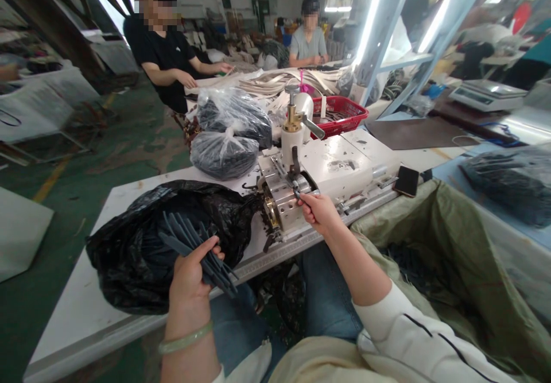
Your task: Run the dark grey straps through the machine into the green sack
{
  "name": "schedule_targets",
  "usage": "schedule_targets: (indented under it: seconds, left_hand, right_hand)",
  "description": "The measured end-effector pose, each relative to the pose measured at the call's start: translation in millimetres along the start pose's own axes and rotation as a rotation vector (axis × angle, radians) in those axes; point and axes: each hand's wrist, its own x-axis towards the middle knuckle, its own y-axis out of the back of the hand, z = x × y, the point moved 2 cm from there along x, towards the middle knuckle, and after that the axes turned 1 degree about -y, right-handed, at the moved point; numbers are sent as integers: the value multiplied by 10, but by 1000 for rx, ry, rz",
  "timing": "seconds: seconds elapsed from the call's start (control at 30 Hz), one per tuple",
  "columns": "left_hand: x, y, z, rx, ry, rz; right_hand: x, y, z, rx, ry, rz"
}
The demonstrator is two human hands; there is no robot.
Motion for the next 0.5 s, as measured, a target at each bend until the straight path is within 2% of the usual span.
schedule_targets:
  seconds: [0.17, 0.27, 0.37, 0.43, 0.47, 0.5]
  left_hand:
    - [29, 29, 2, 4, -5, 21]
    - [19, 15, 2, 0, 7, 4]
    - [-4, -2, 3, 28, 29, -32]
    - [-14, -16, -2, 57, 38, -76]
    - [-16, -24, -6, 60, 32, -87]
    - [-16, -33, -11, 62, 24, -94]
  right_hand:
    - [31, 27, -33, 18, 59, 91]
    - [-125, 277, -118, -82, 260, 299]
    - [-484, 918, -252, -456, 540, 722]
    - [-743, 1490, -319, -829, 598, 1037]
    - [-843, 1767, -337, -992, 586, 1135]
    - [-907, 2000, -344, -1130, 586, 1105]
